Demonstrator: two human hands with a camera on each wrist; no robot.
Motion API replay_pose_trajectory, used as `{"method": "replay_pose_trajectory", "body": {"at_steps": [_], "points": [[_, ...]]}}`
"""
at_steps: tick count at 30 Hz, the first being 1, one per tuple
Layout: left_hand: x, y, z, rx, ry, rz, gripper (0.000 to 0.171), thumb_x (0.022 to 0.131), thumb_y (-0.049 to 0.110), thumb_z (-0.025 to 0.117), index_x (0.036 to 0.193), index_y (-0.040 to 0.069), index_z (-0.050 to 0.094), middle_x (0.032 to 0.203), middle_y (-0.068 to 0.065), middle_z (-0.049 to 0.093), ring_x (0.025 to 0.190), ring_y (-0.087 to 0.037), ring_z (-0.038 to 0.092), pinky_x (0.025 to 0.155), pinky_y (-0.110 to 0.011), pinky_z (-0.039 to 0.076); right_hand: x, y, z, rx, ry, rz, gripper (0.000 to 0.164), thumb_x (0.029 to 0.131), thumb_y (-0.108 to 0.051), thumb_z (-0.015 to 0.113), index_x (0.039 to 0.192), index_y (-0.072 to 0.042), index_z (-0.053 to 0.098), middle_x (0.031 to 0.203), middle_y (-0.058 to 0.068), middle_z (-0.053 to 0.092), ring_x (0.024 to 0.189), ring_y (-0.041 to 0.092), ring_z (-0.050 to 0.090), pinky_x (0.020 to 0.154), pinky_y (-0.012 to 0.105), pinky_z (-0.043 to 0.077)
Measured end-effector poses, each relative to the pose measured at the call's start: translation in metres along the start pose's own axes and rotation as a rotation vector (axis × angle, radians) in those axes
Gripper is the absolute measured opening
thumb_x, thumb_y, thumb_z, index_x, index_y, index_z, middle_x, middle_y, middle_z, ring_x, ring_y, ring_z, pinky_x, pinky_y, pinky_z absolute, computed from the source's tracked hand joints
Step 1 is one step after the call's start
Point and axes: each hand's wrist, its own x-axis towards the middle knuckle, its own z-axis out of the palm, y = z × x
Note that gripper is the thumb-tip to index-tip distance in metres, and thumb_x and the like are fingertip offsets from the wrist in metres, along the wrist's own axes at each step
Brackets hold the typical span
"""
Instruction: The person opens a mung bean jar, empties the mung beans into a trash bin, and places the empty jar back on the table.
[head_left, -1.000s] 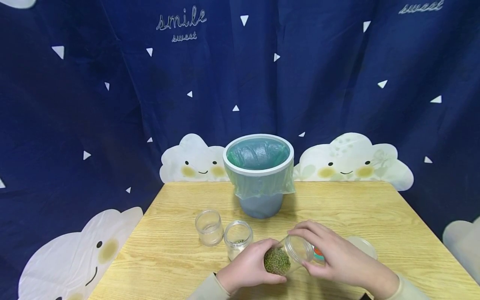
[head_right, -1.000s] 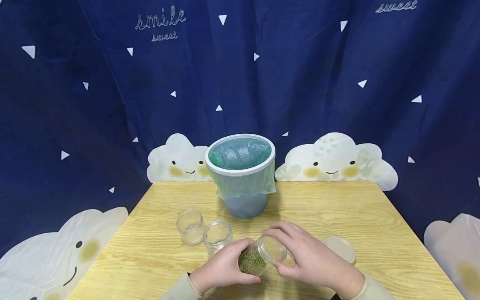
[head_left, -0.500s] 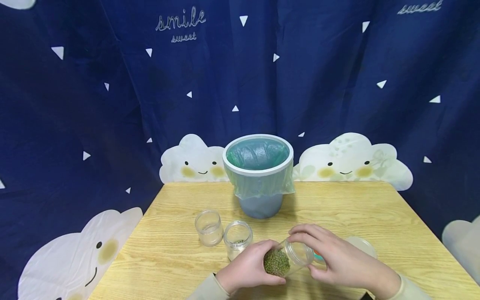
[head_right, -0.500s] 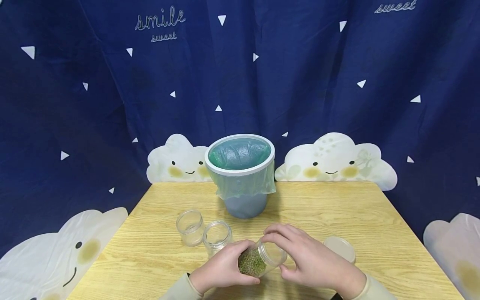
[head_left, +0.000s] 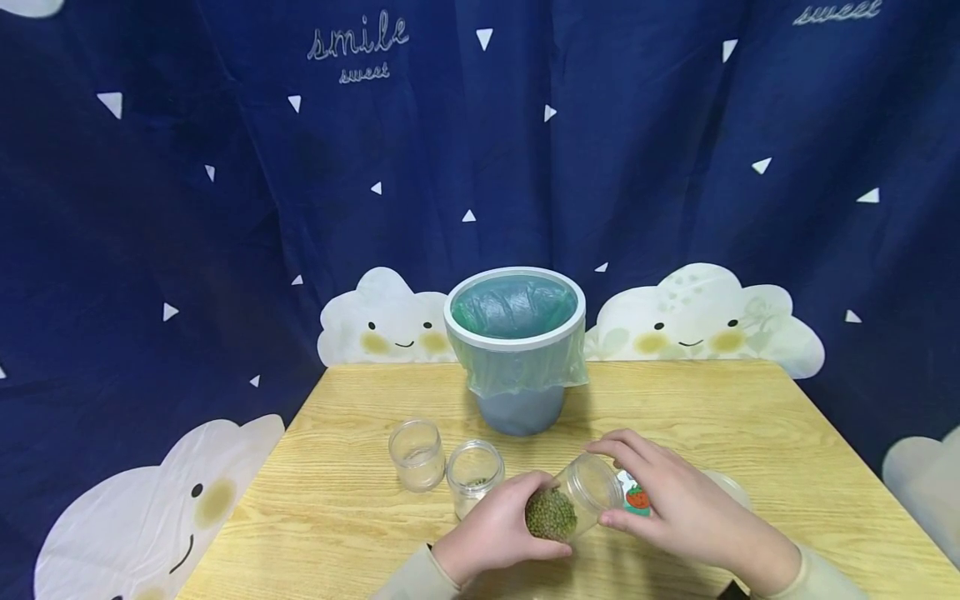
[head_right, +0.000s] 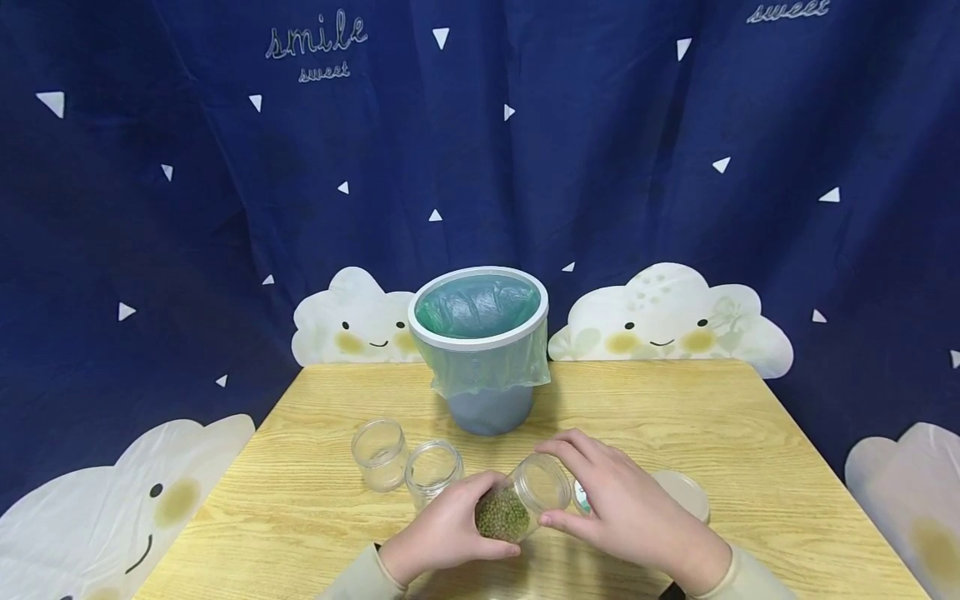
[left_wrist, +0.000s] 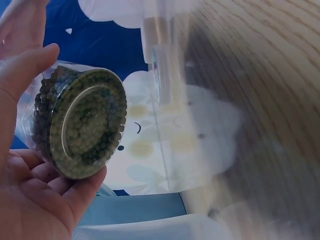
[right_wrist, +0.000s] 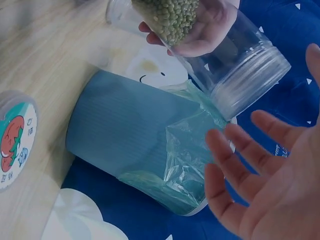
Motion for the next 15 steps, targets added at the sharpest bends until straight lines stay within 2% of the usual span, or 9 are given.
{"method": "replay_pose_trajectory", "body": {"at_steps": [5, 15], "points": [[0.0002, -0.0012, 0.0013, 0.004, 0.012, -0.009, 0.065, 0.076, 0.040, 0.092, 0.127, 0.013, 0.063, 0.112, 0.010, 0.068, 0.095, 0.005, 0.058, 0.085, -0.016, 0.052, 0.0007, -0.0004, 0.0013, -0.001, 0.001, 0.013, 0.062, 0.087, -0.063, 0.072, 0.137, -0.028, 0.058, 0.121, -0.019, 0.057, 0.100, 0.003, 0.062, 0.083, 0.035, 0.057], [0.0002, 0.0012, 0.0011, 0.031, 0.007, 0.010, 0.066, 0.076, 0.041, 0.092, 0.128, 0.013, 0.063, 0.112, 0.011, 0.068, 0.097, 0.006, 0.059, 0.086, -0.015, 0.051, 0.0013, -0.0021, 0.0049, 0.056, -0.044, 0.038, 0.054, 0.090, -0.054, 0.075, 0.132, -0.025, 0.060, 0.116, -0.018, 0.058, 0.089, -0.001, 0.056, 0.076, 0.029, 0.055]]}}
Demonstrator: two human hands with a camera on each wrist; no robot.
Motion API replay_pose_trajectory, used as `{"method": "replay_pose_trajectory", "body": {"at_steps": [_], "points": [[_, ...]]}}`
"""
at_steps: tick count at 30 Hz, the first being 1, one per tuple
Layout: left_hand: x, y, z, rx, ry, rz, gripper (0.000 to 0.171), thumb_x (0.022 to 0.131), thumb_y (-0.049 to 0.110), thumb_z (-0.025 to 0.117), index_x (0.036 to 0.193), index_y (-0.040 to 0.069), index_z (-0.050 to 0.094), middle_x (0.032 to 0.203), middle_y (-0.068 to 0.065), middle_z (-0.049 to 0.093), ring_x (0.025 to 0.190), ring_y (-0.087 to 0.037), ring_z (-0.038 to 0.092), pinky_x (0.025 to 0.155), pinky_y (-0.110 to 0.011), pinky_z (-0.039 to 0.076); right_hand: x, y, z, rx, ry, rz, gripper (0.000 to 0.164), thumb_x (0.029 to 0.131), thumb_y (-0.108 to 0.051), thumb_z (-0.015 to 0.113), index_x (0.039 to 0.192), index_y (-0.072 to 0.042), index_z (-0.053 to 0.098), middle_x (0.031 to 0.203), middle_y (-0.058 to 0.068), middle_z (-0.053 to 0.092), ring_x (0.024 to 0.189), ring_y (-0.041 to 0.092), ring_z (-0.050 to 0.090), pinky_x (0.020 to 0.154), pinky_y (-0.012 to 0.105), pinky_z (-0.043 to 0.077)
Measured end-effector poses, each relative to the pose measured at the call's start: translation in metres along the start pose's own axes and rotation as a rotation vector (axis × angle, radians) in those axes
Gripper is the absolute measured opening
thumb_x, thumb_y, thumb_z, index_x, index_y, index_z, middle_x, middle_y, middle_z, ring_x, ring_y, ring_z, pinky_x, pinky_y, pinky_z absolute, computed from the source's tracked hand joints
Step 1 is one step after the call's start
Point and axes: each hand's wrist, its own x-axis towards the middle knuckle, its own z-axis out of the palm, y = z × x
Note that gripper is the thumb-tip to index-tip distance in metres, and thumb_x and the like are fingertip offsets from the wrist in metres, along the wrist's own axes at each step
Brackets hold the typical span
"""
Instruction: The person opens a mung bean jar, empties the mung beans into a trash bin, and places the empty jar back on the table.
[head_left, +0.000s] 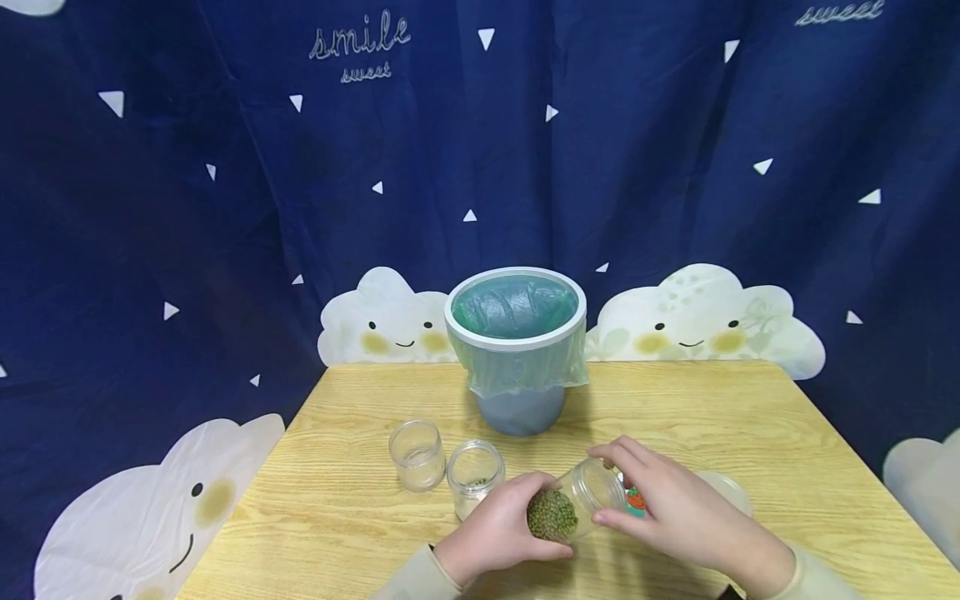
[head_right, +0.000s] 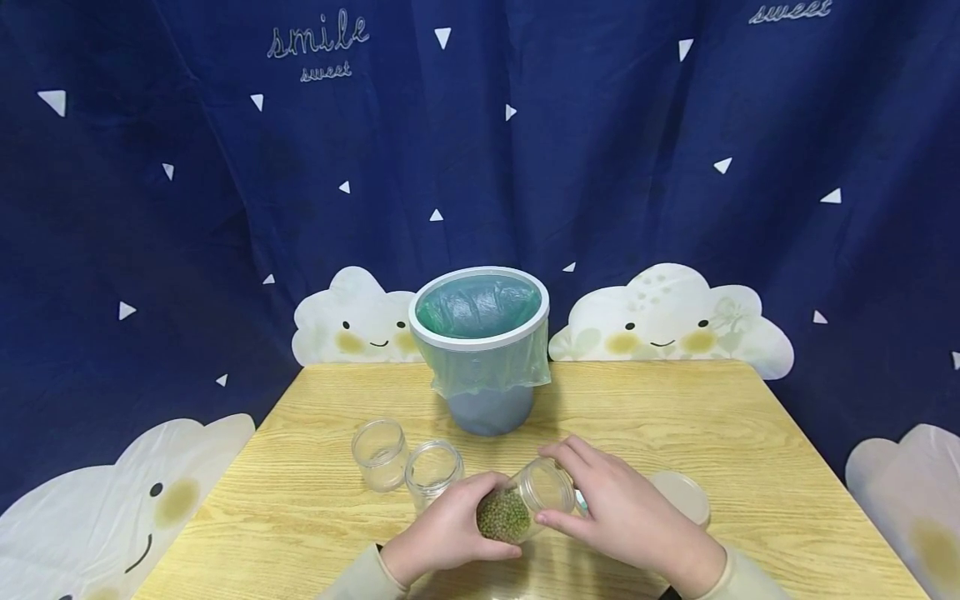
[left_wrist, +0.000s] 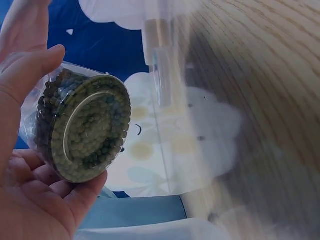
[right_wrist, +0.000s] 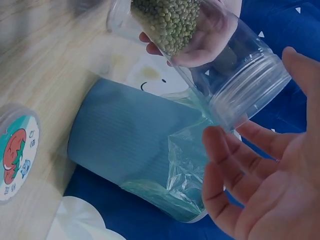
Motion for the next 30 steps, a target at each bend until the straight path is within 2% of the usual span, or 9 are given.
{"method": "replay_pose_trajectory", "body": {"at_steps": [5, 11, 18, 22, 25, 30], "points": [[0.000, 0.002, -0.001, -0.019, -0.011, -0.009, 0.063, 0.075, 0.038, 0.093, 0.125, 0.016, 0.063, 0.109, 0.013, 0.067, 0.094, 0.007, 0.058, 0.085, -0.014, 0.051, -0.001, 0.002, 0.000, -0.017, 0.010, -0.020, 0.053, 0.089, -0.053, 0.077, 0.131, -0.026, 0.060, 0.115, -0.020, 0.059, 0.091, -0.003, 0.057, 0.078, 0.030, 0.056], [-0.001, 0.001, -0.003, -0.043, -0.039, -0.016, 0.062, 0.076, 0.035, 0.093, 0.126, 0.017, 0.062, 0.110, 0.014, 0.066, 0.094, 0.008, 0.057, 0.084, -0.013, 0.051, -0.003, 0.002, -0.003, -0.019, 0.006, -0.077, 0.057, 0.087, -0.051, 0.080, 0.135, -0.028, 0.058, 0.125, -0.020, 0.057, 0.096, -0.001, 0.058, 0.081, 0.032, 0.057], [-0.001, -0.001, -0.003, -0.042, -0.055, -0.009, 0.063, 0.076, 0.034, 0.093, 0.127, 0.013, 0.062, 0.110, 0.013, 0.067, 0.093, 0.008, 0.057, 0.083, -0.013, 0.050, -0.001, 0.003, -0.007, -0.007, -0.009, -0.193, 0.071, 0.078, -0.035, 0.089, 0.140, -0.031, 0.055, 0.134, -0.022, 0.053, 0.114, 0.005, 0.061, 0.088, 0.035, 0.058], [-0.001, -0.002, -0.004, -0.041, -0.066, -0.014, 0.064, 0.077, 0.035, 0.092, 0.129, 0.012, 0.062, 0.112, 0.012, 0.067, 0.094, 0.008, 0.058, 0.083, -0.013, 0.051, -0.001, 0.006, -0.007, -0.007, -0.014, -0.254, 0.078, 0.073, -0.025, 0.092, 0.142, -0.031, 0.054, 0.137, -0.020, 0.054, 0.119, 0.007, 0.060, 0.091, 0.036, 0.057], [-0.001, -0.002, -0.004, -0.034, -0.073, -0.016, 0.066, 0.077, 0.035, 0.092, 0.131, 0.010, 0.062, 0.114, 0.011, 0.068, 0.096, 0.008, 0.058, 0.085, -0.013, 0.051, 0.000, 0.008, -0.007, 0.004, -0.010, -0.308, 0.082, 0.071, -0.018, 0.092, 0.142, -0.030, 0.055, 0.139, -0.016, 0.055, 0.122, 0.010, 0.059, 0.099, 0.027, 0.052], [-0.001, -0.003, -0.004, -0.031, -0.079, -0.012, 0.067, 0.078, 0.035, 0.092, 0.132, 0.010, 0.062, 0.116, 0.009, 0.068, 0.097, 0.007, 0.058, 0.085, -0.013, 0.051, 0.001, 0.011, -0.006, 0.059, -0.005, -0.395, 0.086, 0.068, -0.005, 0.092, 0.143, -0.028, 0.056, 0.141, -0.010, 0.056, 0.126, 0.013, 0.057, 0.113, 0.009, 0.029]]}}
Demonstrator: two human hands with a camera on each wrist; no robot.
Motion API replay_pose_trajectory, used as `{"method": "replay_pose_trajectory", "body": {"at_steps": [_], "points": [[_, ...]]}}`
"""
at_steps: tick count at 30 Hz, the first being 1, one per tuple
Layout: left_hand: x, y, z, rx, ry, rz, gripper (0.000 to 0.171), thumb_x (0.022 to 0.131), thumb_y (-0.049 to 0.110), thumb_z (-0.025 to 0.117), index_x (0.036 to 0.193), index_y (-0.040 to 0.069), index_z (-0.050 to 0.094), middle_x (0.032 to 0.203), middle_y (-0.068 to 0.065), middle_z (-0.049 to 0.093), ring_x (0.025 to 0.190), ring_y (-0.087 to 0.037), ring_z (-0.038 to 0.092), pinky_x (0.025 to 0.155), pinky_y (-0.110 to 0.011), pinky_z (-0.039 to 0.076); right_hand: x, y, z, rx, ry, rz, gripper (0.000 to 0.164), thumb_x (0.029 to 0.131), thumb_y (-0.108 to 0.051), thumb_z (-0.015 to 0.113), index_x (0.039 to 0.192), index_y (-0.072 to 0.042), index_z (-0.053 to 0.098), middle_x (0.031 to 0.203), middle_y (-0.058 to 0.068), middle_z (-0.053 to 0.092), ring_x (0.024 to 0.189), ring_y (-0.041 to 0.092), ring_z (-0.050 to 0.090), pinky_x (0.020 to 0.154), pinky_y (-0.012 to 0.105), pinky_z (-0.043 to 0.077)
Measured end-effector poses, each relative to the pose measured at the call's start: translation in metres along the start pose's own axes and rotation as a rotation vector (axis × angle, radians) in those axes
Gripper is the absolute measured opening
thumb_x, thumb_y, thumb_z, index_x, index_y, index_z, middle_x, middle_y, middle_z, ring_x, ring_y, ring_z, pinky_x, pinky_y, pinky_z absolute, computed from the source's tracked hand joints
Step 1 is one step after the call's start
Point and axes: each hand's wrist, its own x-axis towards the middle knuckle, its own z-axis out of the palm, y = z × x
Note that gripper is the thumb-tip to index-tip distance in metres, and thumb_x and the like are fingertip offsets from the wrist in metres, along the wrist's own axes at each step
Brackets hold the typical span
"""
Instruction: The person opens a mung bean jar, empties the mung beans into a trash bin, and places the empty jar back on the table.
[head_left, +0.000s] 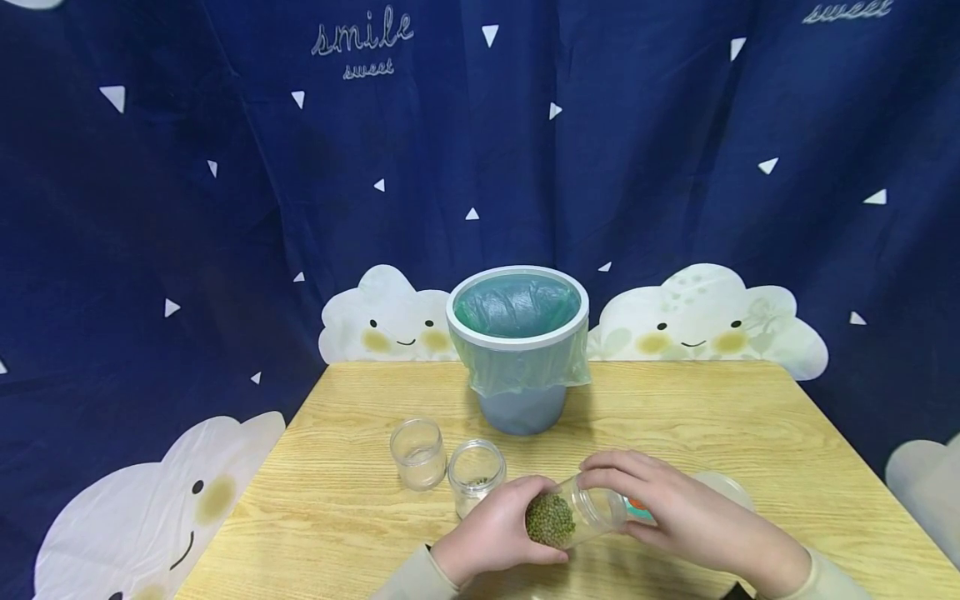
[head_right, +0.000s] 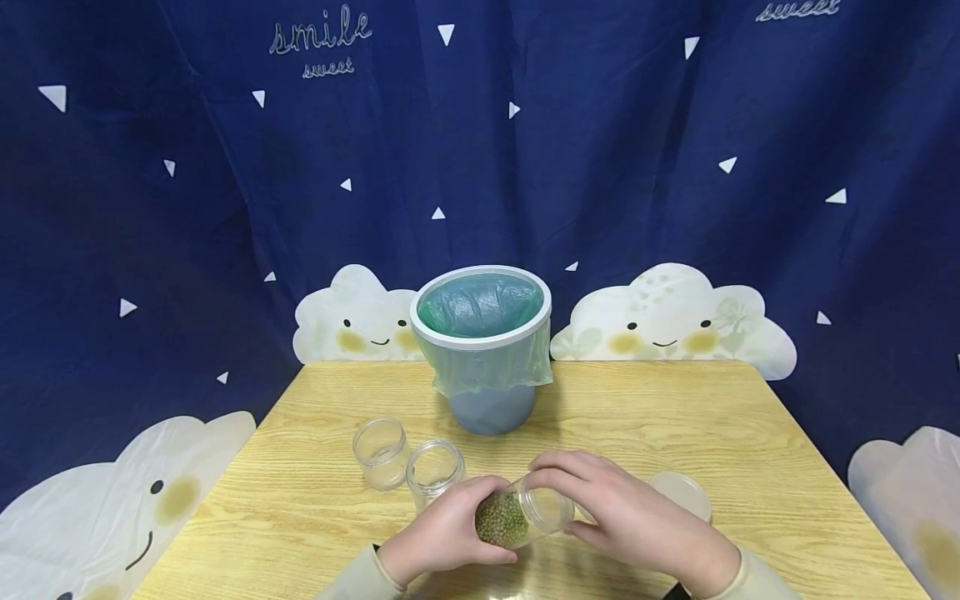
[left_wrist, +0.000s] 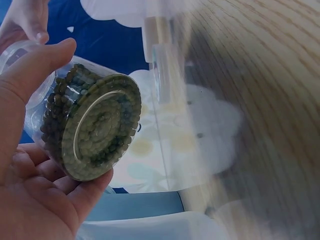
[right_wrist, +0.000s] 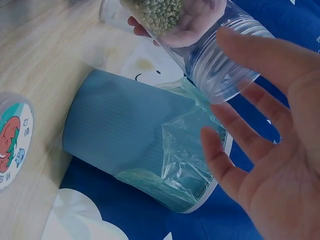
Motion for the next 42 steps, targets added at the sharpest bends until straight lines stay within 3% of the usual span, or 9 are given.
{"method": "replay_pose_trajectory", "body": {"at_steps": [2, 5, 10, 13, 17, 21, 35, 42], "points": [[0.000, 0.000, 0.000, -0.002, -0.002, 0.000, 0.067, 0.077, 0.035, 0.092, 0.132, 0.010, 0.061, 0.116, 0.009, 0.068, 0.097, 0.007, 0.058, 0.085, -0.013, 0.051, 0.000, 0.000, 0.000, 0.003, 0.005, -0.020, 0.087, 0.067, -0.003, 0.092, 0.143, -0.027, 0.056, 0.142, -0.009, 0.056, 0.127, 0.014, 0.057, 0.114, 0.008, 0.027], [0.000, 0.000, 0.000, 0.004, 0.000, -0.005, 0.067, 0.077, 0.035, 0.092, 0.131, 0.010, 0.062, 0.116, 0.009, 0.068, 0.097, 0.007, 0.058, 0.086, -0.014, 0.051, 0.000, -0.001, -0.001, -0.027, 0.001, 0.006, 0.087, 0.067, -0.008, 0.093, 0.143, -0.030, 0.056, 0.142, -0.011, 0.056, 0.126, 0.013, 0.058, 0.108, 0.018, 0.043], [0.000, 0.001, 0.000, -0.004, 0.012, -0.024, 0.065, 0.077, 0.036, 0.092, 0.129, 0.013, 0.062, 0.112, 0.012, 0.067, 0.095, 0.008, 0.058, 0.085, -0.014, 0.051, -0.001, -0.005, 0.001, -0.085, -0.009, 0.180, 0.079, 0.078, -0.041, 0.089, 0.147, -0.034, 0.050, 0.146, -0.015, 0.051, 0.123, 0.012, 0.061, 0.091, 0.039, 0.058], [0.001, 0.002, -0.001, -0.007, 0.029, -0.029, 0.062, 0.076, 0.036, 0.093, 0.126, 0.015, 0.062, 0.109, 0.013, 0.067, 0.092, 0.007, 0.057, 0.083, -0.014, 0.051, 0.001, -0.008, 0.003, -0.085, 0.012, 0.307, 0.071, 0.084, -0.055, 0.080, 0.146, -0.033, 0.051, 0.140, -0.017, 0.053, 0.112, 0.006, 0.063, 0.086, 0.035, 0.058], [0.001, 0.003, -0.002, 0.007, 0.043, -0.032, 0.062, 0.075, 0.037, 0.093, 0.124, 0.015, 0.063, 0.109, 0.012, 0.067, 0.093, 0.007, 0.057, 0.083, -0.015, 0.051, 0.004, -0.013, 0.005, -0.062, 0.047, 0.442, 0.062, 0.088, -0.058, 0.074, 0.139, -0.029, 0.056, 0.126, -0.019, 0.056, 0.094, -0.003, 0.059, 0.072, 0.026, 0.055], [0.001, 0.003, -0.002, 0.019, 0.047, -0.038, 0.064, 0.075, 0.040, 0.093, 0.125, 0.015, 0.062, 0.110, 0.011, 0.068, 0.094, 0.007, 0.057, 0.084, -0.015, 0.051, 0.006, -0.017, 0.008, -0.024, 0.057, 0.520, 0.057, 0.089, -0.057, 0.073, 0.136, -0.029, 0.058, 0.121, -0.017, 0.058, 0.091, -0.002, 0.058, 0.067, 0.024, 0.053], [0.002, 0.004, -0.001, -0.013, 0.040, -0.016, 0.062, 0.075, 0.035, 0.093, 0.124, 0.012, 0.063, 0.107, 0.013, 0.067, 0.091, 0.008, 0.057, 0.082, -0.013, 0.050, 0.008, -0.017, 0.011, 0.042, 0.050, 0.570, 0.049, 0.089, -0.059, 0.073, 0.126, -0.029, 0.063, 0.109, -0.018, 0.060, 0.084, -0.004, 0.054, 0.064, 0.020, 0.047], [0.001, 0.007, -0.001, 0.007, 0.044, -0.006, 0.063, 0.074, 0.035, 0.093, 0.125, 0.014, 0.063, 0.108, 0.013, 0.067, 0.092, 0.008, 0.057, 0.083, -0.012, 0.050, 0.006, -0.019, 0.008, 0.077, 0.060, 0.552, 0.044, 0.089, -0.055, 0.076, 0.121, -0.028, 0.065, 0.105, -0.018, 0.060, 0.083, -0.006, 0.053, 0.065, 0.020, 0.049]]}}
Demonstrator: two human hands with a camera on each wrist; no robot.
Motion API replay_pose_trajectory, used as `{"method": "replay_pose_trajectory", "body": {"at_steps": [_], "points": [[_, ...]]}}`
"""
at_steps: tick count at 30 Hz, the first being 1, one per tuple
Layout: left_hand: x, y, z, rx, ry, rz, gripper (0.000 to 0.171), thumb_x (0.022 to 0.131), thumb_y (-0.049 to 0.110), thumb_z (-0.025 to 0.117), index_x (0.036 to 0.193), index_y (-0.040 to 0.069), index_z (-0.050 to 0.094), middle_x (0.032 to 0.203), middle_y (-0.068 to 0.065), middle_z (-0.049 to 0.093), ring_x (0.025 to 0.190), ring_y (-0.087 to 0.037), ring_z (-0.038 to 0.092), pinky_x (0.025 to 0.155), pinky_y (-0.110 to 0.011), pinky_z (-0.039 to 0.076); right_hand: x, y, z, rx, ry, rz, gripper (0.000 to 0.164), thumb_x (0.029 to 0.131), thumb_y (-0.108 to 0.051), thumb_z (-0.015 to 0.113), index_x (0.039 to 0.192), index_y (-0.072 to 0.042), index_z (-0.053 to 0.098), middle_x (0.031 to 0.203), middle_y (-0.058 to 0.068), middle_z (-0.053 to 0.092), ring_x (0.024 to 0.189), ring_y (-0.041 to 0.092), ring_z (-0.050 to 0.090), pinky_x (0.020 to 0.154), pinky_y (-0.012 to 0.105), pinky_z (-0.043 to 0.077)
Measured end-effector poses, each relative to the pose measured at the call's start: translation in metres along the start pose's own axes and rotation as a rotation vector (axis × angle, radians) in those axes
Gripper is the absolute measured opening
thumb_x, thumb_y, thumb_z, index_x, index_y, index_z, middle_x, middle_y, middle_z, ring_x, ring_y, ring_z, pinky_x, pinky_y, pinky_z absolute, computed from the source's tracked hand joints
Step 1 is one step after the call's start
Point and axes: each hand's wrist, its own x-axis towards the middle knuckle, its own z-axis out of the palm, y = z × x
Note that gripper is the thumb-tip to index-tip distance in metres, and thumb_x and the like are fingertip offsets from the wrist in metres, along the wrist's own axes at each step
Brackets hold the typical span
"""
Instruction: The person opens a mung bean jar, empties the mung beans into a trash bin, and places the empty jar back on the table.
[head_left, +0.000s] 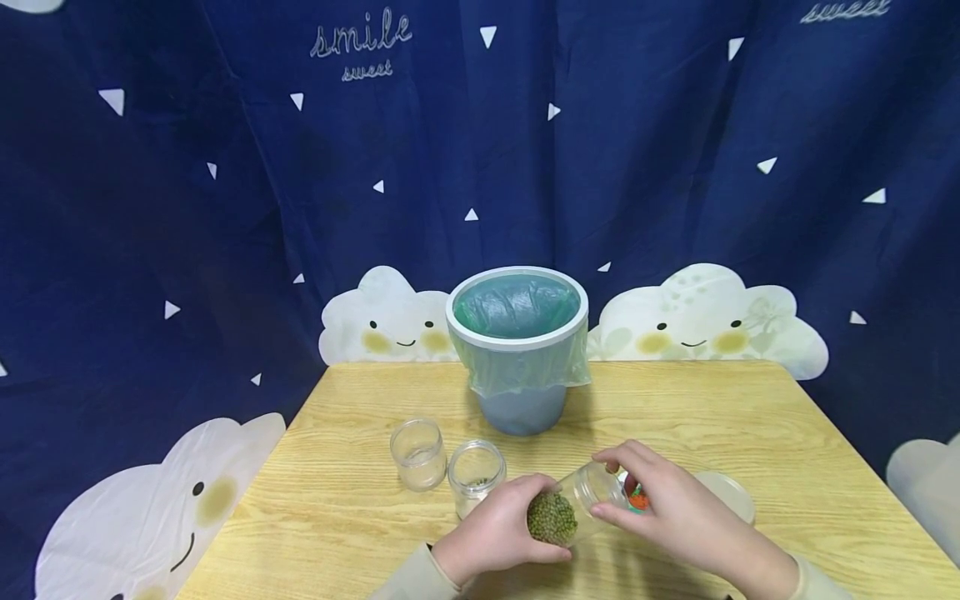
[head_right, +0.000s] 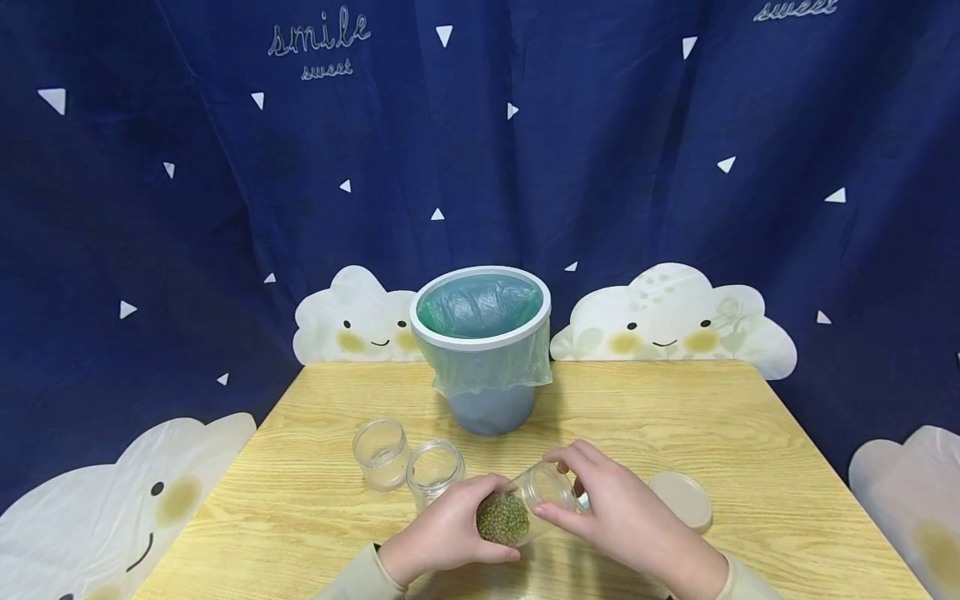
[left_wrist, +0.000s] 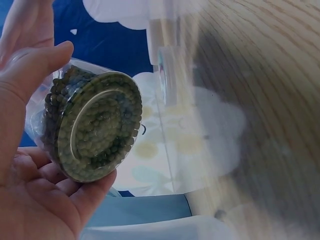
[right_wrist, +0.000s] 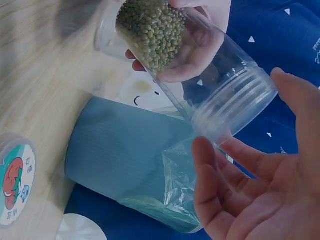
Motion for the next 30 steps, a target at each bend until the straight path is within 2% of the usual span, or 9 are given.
{"method": "replay_pose_trajectory", "body": {"at_steps": [3, 9, 15, 17, 22, 26, 30], "points": [[0.000, 0.000, 0.001, -0.004, -0.011, -0.002, 0.064, 0.075, 0.035, 0.093, 0.127, 0.013, 0.063, 0.110, 0.011, 0.068, 0.093, 0.008, 0.057, 0.082, -0.012, 0.050, -0.002, 0.002, -0.001, -0.004, -0.001, -0.048, 0.045, 0.089, -0.052, 0.077, 0.123, -0.026, 0.065, 0.109, -0.017, 0.061, 0.085, -0.006, 0.054, 0.068, 0.021, 0.051], [-0.003, -0.003, 0.003, -0.002, -0.038, 0.005, 0.066, 0.077, 0.036, 0.092, 0.129, 0.010, 0.063, 0.112, 0.010, 0.069, 0.093, 0.008, 0.058, 0.082, -0.012, 0.050, -0.003, 0.007, -0.004, -0.011, -0.005, -0.218, 0.052, 0.088, -0.041, 0.082, 0.132, -0.026, 0.060, 0.121, -0.013, 0.060, 0.094, 0.000, 0.059, 0.074, 0.023, 0.055], [-0.004, -0.004, 0.002, 0.010, -0.064, 0.027, 0.065, 0.077, 0.037, 0.092, 0.128, 0.011, 0.062, 0.111, 0.012, 0.068, 0.094, 0.009, 0.057, 0.084, -0.011, 0.050, -0.003, 0.011, -0.010, 0.000, -0.095, -0.351, 0.068, 0.079, -0.023, 0.090, 0.138, -0.031, 0.055, 0.134, -0.015, 0.056, 0.115, 0.007, 0.061, 0.088, 0.025, 0.058], [-0.005, -0.004, 0.002, 0.014, -0.072, 0.039, 0.065, 0.077, 0.037, 0.092, 0.128, 0.011, 0.062, 0.111, 0.012, 0.068, 0.095, 0.009, 0.057, 0.084, -0.010, 0.049, -0.004, 0.013, -0.012, 0.003, -0.120, -0.408, 0.075, 0.076, -0.014, 0.090, 0.139, -0.031, 0.054, 0.138, -0.015, 0.055, 0.123, 0.008, 0.057, 0.095, 0.020, 0.054], [-0.006, -0.004, 0.002, 0.028, -0.076, 0.049, 0.066, 0.076, 0.039, 0.092, 0.128, 0.013, 0.062, 0.112, 0.013, 0.067, 0.097, 0.009, 0.057, 0.087, -0.010, 0.049, -0.004, 0.016, -0.014, 0.057, -0.156, -0.531, 0.083, 0.072, 0.004, 0.087, 0.140, -0.027, 0.054, 0.143, -0.008, 0.053, 0.129, 0.011, 0.052, 0.107, 0.008, 0.038], [-0.005, -0.003, 0.002, 0.033, -0.074, 0.049, 0.065, 0.075, 0.040, 0.092, 0.128, 0.015, 0.062, 0.112, 0.014, 0.067, 0.097, 0.009, 0.056, 0.086, -0.010, 0.048, -0.003, 0.017, -0.014, 0.092, -0.167, -0.560, 0.081, 0.073, 0.007, 0.086, 0.139, -0.025, 0.054, 0.144, -0.005, 0.053, 0.130, 0.011, 0.051, 0.109, 0.006, 0.034], [-0.005, -0.004, 0.002, 0.034, -0.078, 0.051, 0.066, 0.075, 0.040, 0.092, 0.128, 0.014, 0.062, 0.112, 0.014, 0.067, 0.097, 0.009, 0.057, 0.086, -0.010, 0.048, -0.003, 0.017, -0.014, 0.063, -0.153, -0.554, 0.083, 0.071, 0.005, 0.087, 0.140, -0.026, 0.054, 0.144, -0.007, 0.053, 0.130, 0.012, 0.052, 0.110, 0.007, 0.033]]}}
